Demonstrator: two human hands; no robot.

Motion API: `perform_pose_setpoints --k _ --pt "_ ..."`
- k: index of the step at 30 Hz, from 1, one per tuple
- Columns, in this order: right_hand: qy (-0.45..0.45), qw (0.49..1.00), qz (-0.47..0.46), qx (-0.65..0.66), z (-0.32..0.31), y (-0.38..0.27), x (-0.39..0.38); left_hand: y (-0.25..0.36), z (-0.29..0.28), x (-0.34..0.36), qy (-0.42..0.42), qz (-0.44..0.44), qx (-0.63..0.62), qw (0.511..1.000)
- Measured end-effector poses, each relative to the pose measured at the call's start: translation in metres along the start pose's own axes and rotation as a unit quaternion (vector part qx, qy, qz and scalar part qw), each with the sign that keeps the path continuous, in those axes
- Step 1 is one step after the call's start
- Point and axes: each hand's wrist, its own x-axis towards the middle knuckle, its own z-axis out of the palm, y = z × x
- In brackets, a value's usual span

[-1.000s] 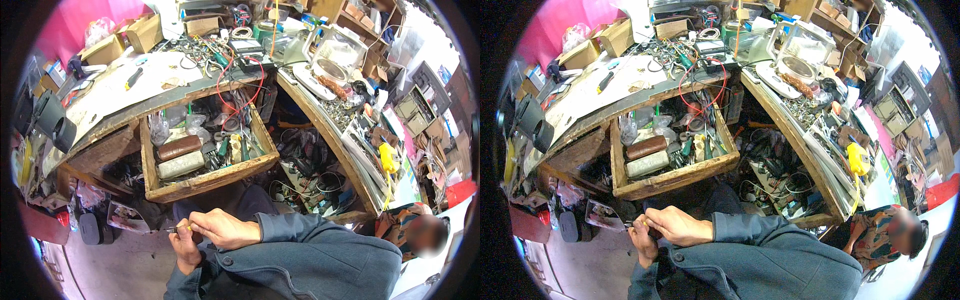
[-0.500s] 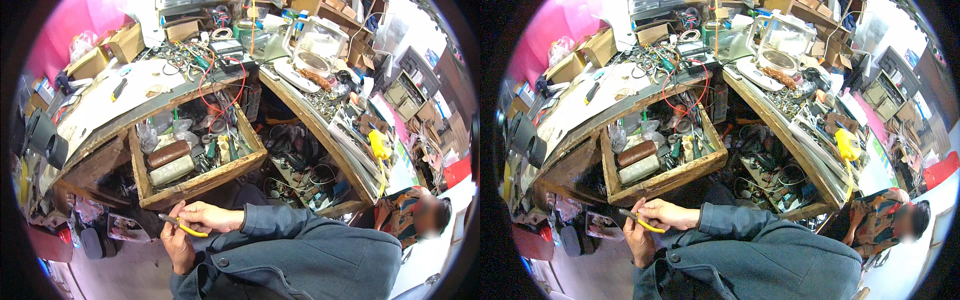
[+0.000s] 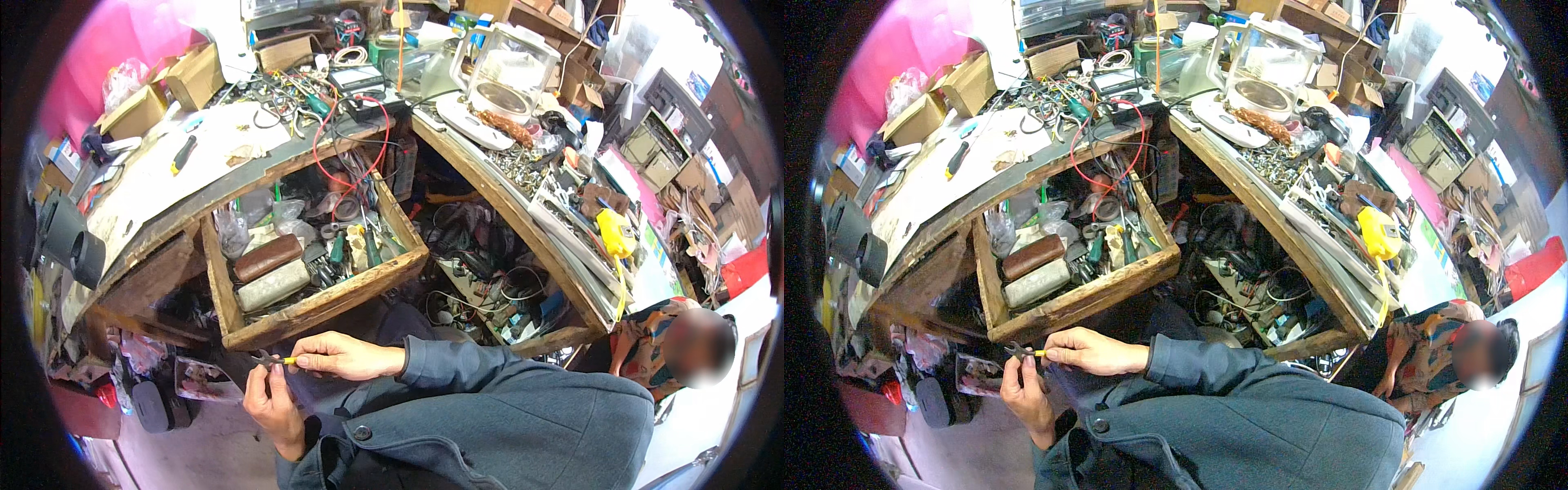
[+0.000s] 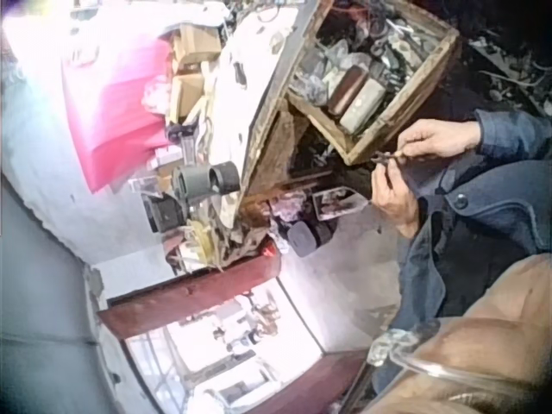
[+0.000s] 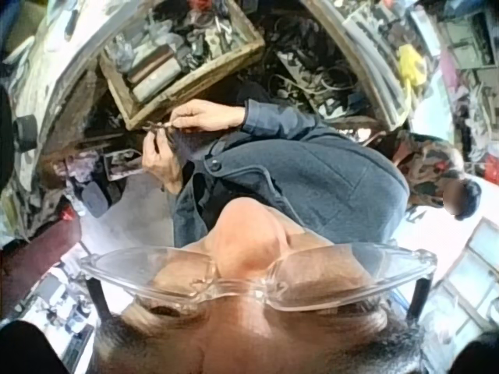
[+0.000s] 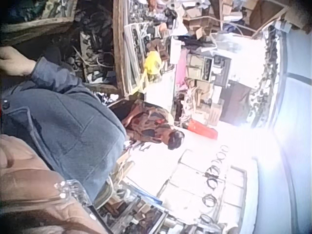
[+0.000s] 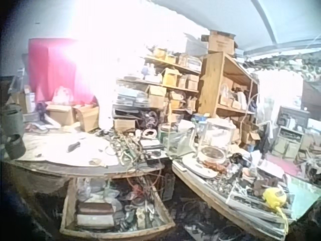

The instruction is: The person handles a black electronic component, then searches through a cluttered drawer to retrieve tools and parts. They use pliers to strip a wire and connect it to a small circuit board, manipulating the components with their hands.

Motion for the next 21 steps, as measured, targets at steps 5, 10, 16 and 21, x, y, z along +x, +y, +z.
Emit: perform_pose_setpoints --k 5,10,16,21 --pt "0.08 0.928 -0.075 -0.356 0.006 -0.041 -0.014 -0.002 -0.007 -0.002 -0.098 -0.176 -0.309 0.93" --pt "0.116 0.8 -0.248 -0.533 0.017 -0.04 -0.018 0.016 0.002 -0.009 -0.137 -0.158 -0.319 0.925" --pt "0.093 0.757 -0.322 -0.56 0.03 -0.049 -0.031 0.011 -0.003 -0.025 -0.131 -0.085 -0.199 0.968" --pt "0.069 0.822 -0.279 -0.492 0.035 -0.049 -0.035 0.017 0.004 -0.031 -0.085 -0.053 -0.2 0.975"
